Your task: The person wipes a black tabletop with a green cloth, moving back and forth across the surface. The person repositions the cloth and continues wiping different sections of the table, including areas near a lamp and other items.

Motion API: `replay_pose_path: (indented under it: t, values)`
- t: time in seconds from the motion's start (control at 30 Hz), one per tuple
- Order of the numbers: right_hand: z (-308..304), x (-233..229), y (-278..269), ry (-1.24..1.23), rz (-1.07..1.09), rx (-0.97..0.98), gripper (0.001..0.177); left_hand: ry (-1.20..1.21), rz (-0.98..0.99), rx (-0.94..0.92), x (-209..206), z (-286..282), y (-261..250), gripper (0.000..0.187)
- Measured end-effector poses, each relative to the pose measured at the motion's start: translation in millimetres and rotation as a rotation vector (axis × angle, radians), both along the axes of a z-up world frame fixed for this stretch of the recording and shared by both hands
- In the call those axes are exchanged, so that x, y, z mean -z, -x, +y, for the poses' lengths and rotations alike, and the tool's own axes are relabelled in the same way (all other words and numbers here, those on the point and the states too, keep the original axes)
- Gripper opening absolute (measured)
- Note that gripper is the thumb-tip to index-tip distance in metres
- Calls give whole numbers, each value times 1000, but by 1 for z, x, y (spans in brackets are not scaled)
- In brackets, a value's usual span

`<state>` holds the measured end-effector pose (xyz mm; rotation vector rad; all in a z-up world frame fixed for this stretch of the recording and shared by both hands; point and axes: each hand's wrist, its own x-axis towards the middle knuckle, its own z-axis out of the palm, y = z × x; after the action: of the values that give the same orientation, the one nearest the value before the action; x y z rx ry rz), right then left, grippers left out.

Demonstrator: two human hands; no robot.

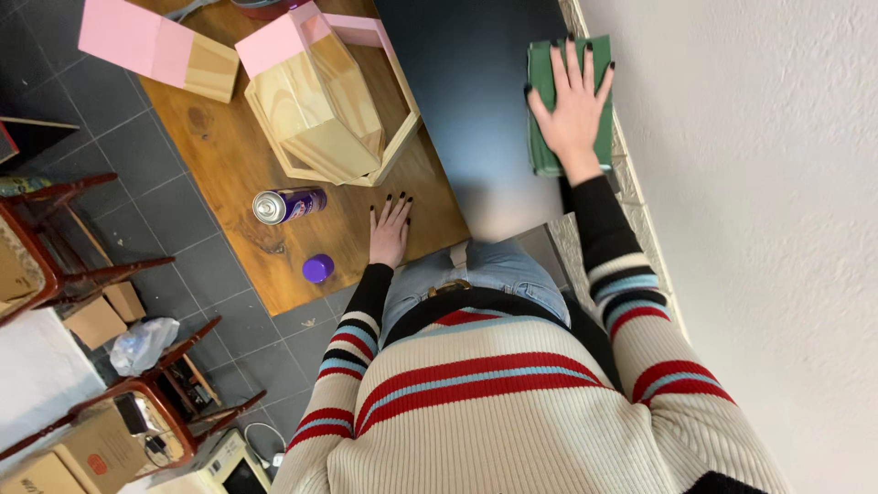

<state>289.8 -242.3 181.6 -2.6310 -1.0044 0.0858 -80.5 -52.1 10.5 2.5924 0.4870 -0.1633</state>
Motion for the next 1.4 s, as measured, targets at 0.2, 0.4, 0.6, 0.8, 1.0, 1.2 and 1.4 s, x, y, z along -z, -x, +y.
replay_pose_path:
  t: [0.2,0.4,0.6,0.8,1.0,1.2,1.4]
  values:
    - [51,14,63,77,-43,98,68,-84,-28,145,8,16,7,52]
    - [13,16,146,22,-41,-347,69,-82,-112,160,21,29,2,55]
    - [-45,-1,108,-41,-91,-120,64,-22,-94,130,16,34,2,54]
    - [-15,22,71,133,57,536,68,-45,-107,133,19,30,3,55]
    - [33,13,138,6,-53,184,71,-33,-99,108,15,27,1,56]
    - [2,29,176,-17,-72,81,77,-11,73,74,21,28,4,56]
    - [-50,27,115,54,-41,450,72,-2,-43,133,10,29,6,55]
